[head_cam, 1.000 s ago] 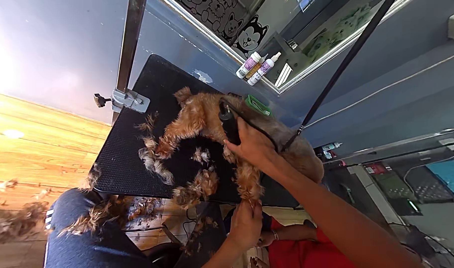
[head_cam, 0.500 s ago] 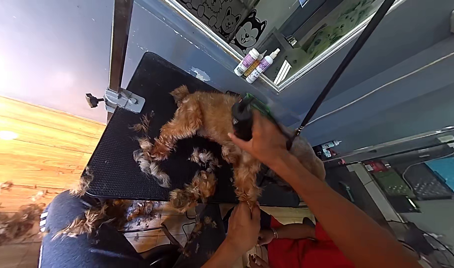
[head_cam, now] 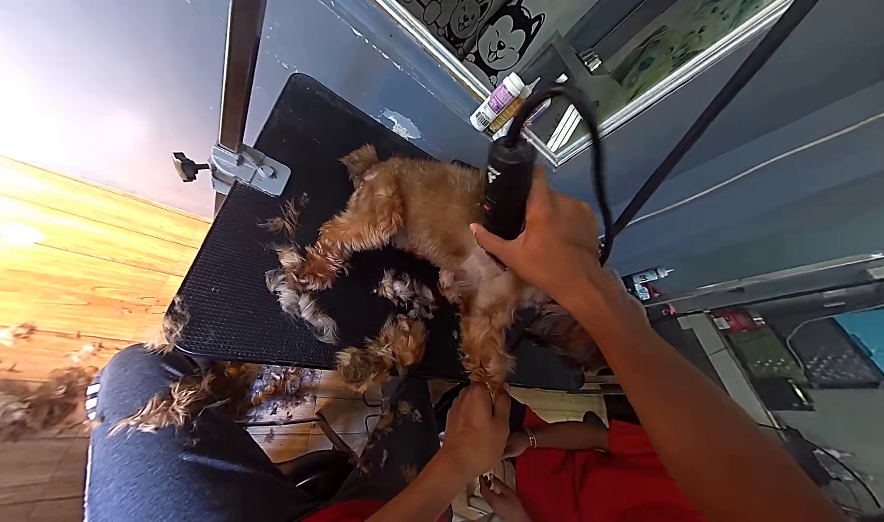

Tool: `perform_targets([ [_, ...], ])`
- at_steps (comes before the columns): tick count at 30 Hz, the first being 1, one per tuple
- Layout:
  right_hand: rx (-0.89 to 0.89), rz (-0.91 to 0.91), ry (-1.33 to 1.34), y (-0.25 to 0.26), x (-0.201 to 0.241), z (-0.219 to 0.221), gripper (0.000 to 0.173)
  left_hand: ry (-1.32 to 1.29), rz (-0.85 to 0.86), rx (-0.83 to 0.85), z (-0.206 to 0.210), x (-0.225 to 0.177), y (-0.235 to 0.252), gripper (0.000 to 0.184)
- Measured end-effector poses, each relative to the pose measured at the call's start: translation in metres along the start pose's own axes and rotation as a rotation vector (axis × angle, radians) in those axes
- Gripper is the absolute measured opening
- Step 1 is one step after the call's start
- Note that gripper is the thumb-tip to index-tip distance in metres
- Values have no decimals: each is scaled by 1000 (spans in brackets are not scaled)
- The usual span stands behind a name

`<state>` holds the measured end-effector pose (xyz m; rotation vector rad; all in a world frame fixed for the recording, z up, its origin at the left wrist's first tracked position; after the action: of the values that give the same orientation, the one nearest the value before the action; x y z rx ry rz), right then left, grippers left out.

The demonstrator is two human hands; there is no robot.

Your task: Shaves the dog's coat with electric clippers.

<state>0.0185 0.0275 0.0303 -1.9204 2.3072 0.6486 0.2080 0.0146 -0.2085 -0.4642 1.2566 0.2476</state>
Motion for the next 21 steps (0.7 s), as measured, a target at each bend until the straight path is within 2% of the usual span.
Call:
perform_targets([
  [5, 348, -18, -72, -1, 17, 50, 73, 59, -8, 20, 3, 1, -1, 44],
  [8, 499, -9, -138, -2, 23, 70, 71, 81, -14, 30, 6, 1, -3, 44],
  [15, 616, -11, -136, -11, 28, 83, 69, 90, -18, 50, 8, -3, -5, 44],
  [21, 669, -99, -101, -21, 45, 95, 67, 132, -20, 51, 11, -2, -5, 45],
])
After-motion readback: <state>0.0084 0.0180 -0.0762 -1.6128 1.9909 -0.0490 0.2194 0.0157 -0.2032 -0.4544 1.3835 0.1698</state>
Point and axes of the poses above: each hand's wrist, its own y-axis towards the middle knuckle, its own z-axis out of the palm, x = y × z, the point moved 10 cm from there along y, towards the middle knuckle
